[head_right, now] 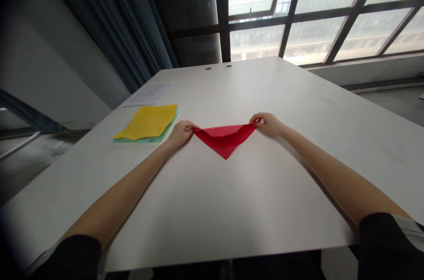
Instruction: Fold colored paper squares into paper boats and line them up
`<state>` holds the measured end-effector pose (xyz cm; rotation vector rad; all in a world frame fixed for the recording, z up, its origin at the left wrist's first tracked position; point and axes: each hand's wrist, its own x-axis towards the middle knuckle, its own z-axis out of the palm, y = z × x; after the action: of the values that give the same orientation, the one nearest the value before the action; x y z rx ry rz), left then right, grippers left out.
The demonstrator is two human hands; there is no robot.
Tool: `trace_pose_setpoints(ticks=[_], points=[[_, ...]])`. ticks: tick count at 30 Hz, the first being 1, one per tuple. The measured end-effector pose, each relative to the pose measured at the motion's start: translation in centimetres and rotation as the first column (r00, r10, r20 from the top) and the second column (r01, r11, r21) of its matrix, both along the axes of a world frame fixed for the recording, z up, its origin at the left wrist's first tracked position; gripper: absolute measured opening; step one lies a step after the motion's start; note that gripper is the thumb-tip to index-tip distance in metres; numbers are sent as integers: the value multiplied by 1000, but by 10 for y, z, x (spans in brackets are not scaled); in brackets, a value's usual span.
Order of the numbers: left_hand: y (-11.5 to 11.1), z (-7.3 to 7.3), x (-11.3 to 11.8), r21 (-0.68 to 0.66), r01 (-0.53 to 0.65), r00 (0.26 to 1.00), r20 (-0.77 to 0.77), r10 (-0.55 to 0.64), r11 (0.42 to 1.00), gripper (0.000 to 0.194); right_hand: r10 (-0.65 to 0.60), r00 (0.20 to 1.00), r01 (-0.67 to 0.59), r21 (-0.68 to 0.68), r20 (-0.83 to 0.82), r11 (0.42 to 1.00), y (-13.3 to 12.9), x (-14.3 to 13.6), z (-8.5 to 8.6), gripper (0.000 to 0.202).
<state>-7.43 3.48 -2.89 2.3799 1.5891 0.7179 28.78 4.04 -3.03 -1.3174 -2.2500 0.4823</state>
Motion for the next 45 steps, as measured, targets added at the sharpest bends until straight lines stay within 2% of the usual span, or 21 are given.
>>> trace_pose_setpoints(ticks=[7,12,16,19,21,25,32,37,40,45], points=[[-7,5,6,45,-17,987,-156,24,999,35,61,988,-74,85,139,994,2,3,-2,34],[-24,16,25,144,-24,957,-281,64,989,30,-22,957,-34,185,291,982,-8,-12,11,29],[-38,19,46,114,41,954,-299,-5,993,35,-33,959,-24,196,282,980,-26,-42,20,30],[-45,20,60,55,143,944,-308,-119,988,30,86,960,-125,135,266,983,-40,-62,20,32],[-49,20,65,38,172,932,-330,-150,984,30,148,952,-179,94,269,979,-47,-70,18,34],[-54,19,70,37,89,932,-356,-70,995,36,190,939,-215,58,286,975,-54,-75,12,49],[-55,10,72,-42,5,944,-331,-18,999,72,189,932,-205,21,308,979,-55,-76,7,83],[-55,7,71,-151,-78,935,-355,19,985,77,162,922,-175,3,352,985,-55,-74,1,88],[-56,7,70,-165,-89,935,-353,26,982,78,138,912,-138,-29,386,990,-55,-73,-1,90],[-54,4,64,-167,-86,944,-328,27,982,80,182,898,-151,-108,400,983,-49,-63,0,95]])
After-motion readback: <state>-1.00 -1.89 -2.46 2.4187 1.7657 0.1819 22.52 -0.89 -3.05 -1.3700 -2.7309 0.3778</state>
